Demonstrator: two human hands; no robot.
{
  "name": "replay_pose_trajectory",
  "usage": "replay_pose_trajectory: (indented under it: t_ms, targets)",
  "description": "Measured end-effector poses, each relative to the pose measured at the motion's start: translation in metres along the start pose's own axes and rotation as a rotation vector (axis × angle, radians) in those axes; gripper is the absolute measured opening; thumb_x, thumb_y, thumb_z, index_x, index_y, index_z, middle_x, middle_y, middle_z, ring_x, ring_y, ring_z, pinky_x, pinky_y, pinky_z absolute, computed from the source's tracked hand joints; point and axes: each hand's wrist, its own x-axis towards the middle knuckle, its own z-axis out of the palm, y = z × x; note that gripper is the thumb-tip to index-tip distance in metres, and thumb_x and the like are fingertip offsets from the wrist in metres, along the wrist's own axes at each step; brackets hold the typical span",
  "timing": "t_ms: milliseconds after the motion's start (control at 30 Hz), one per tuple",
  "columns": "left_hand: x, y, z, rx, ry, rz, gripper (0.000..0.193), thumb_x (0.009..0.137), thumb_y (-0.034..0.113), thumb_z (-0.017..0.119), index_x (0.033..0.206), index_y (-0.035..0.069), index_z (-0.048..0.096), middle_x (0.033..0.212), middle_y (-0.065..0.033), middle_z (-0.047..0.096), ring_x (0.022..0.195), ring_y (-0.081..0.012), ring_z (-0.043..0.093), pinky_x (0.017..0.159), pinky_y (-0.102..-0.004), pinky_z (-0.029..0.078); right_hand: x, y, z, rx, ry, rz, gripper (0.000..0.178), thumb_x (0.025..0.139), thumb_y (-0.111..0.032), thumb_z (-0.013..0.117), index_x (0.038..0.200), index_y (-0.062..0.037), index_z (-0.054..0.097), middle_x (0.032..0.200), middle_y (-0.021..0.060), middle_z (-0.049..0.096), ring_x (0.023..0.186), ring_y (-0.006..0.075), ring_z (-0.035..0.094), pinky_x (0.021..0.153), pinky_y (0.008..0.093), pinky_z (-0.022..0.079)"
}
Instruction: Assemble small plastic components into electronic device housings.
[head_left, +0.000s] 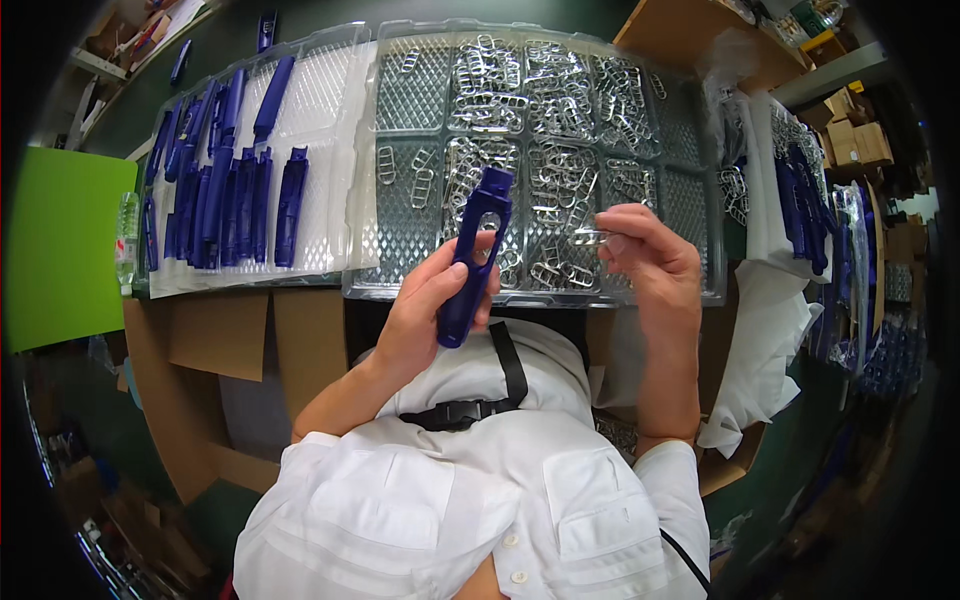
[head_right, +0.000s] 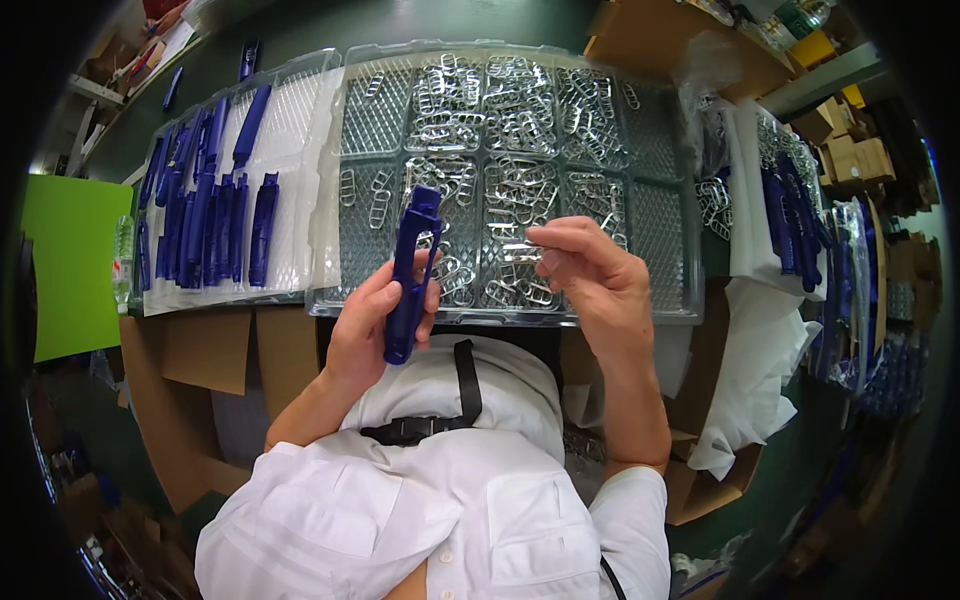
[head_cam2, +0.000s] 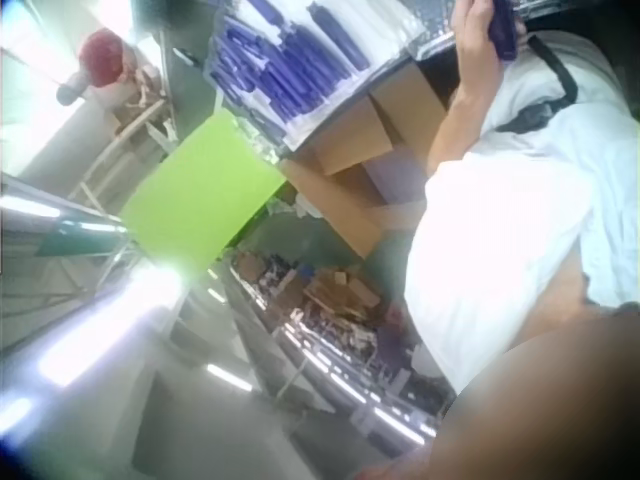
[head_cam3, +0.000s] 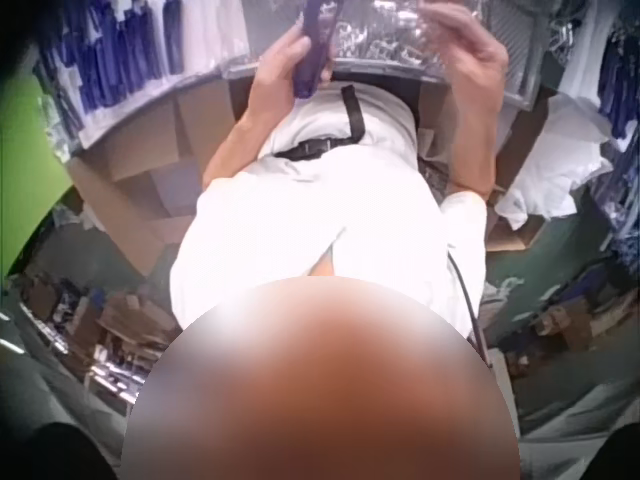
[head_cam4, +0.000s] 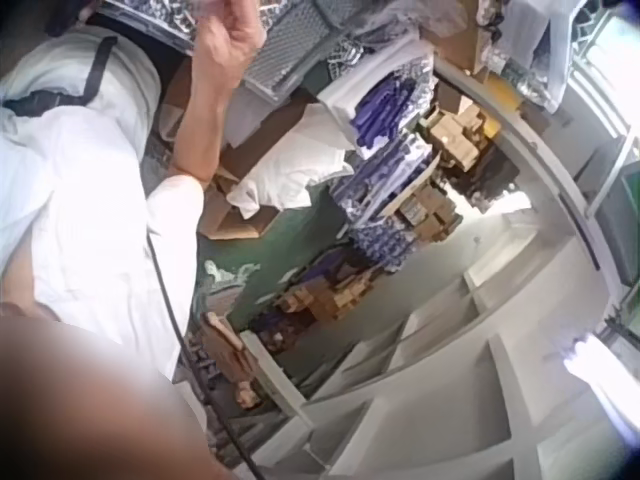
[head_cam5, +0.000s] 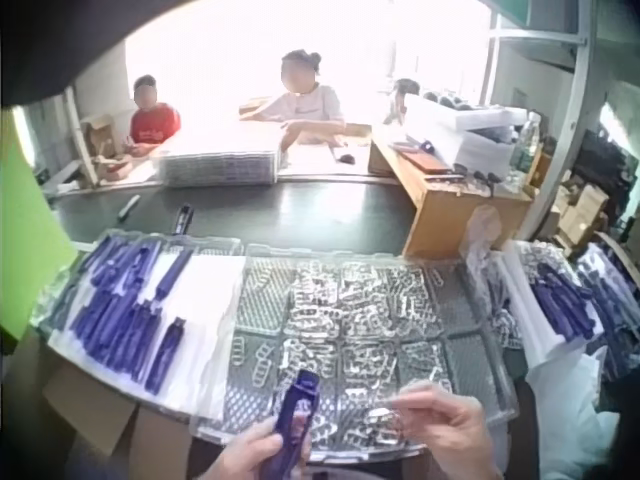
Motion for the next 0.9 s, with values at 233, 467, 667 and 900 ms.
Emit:
replay_pose_trajectory:
  t_ms: [233, 467, 667, 900]
  targets:
    - [-0.007, 0.000, 0.018, 0.251, -0.053, -0.005, 0.063, 0.099, 0.004, 0.050, 0.160, 0.002, 0.036, 0.119, -0.0087, 0.063, 0.090, -0.0119, 0.058, 0.080, -0.0282, 0.052, -0.019, -0.024, 0.011, -0.027, -0.023, -0.213, 0.025, 0.086, 0.015, 0.072, 0.110, 0.0076, 0.071, 0.105, 0.0103, 0.067, 0.090, 0.0133, 0.064, 0.079, 0.0243, 0.052]
    - [-0.010, -0.007, 0.022, 0.355, -0.067, 0.037, 0.051, 0.105, 0.001, 0.045, 0.156, 0.002, 0.043, 0.109, -0.0059, 0.068, 0.084, -0.0072, 0.053, 0.074, -0.0228, 0.047, -0.015, -0.048, 0.039, -0.704, -0.011, -0.441, 0.024, 0.077, 0.009, 0.078, 0.096, -0.0030, 0.074, 0.124, 0.0175, 0.066, 0.110, 0.0313, 0.066, 0.092, 0.0372, 0.054]
    - [-0.010, -0.012, 0.019, 0.430, -0.096, 0.068, 0.048, 0.105, 0.001, 0.045, 0.153, 0.002, 0.048, 0.106, -0.0059, 0.069, 0.081, -0.0070, 0.054, 0.070, -0.0219, 0.046, -0.006, -0.050, 0.053, -0.989, -0.079, -0.484, 0.013, 0.079, 0.004, 0.077, 0.089, -0.0008, 0.071, 0.146, 0.0188, 0.060, 0.140, 0.0406, 0.053, 0.112, 0.0465, 0.046]
    - [-0.013, -0.012, 0.017, 0.463, -0.104, 0.069, 0.047, 0.104, 0.002, 0.046, 0.151, 0.001, 0.049, 0.102, -0.0052, 0.070, 0.079, -0.0065, 0.055, 0.065, -0.0221, 0.047, -0.004, -0.034, 0.060, -0.992, -0.098, -0.533, 0.014, 0.078, 0.002, 0.078, 0.087, -0.0006, 0.068, 0.135, 0.0188, 0.062, 0.124, 0.0395, 0.062, 0.091, 0.0427, 0.058]
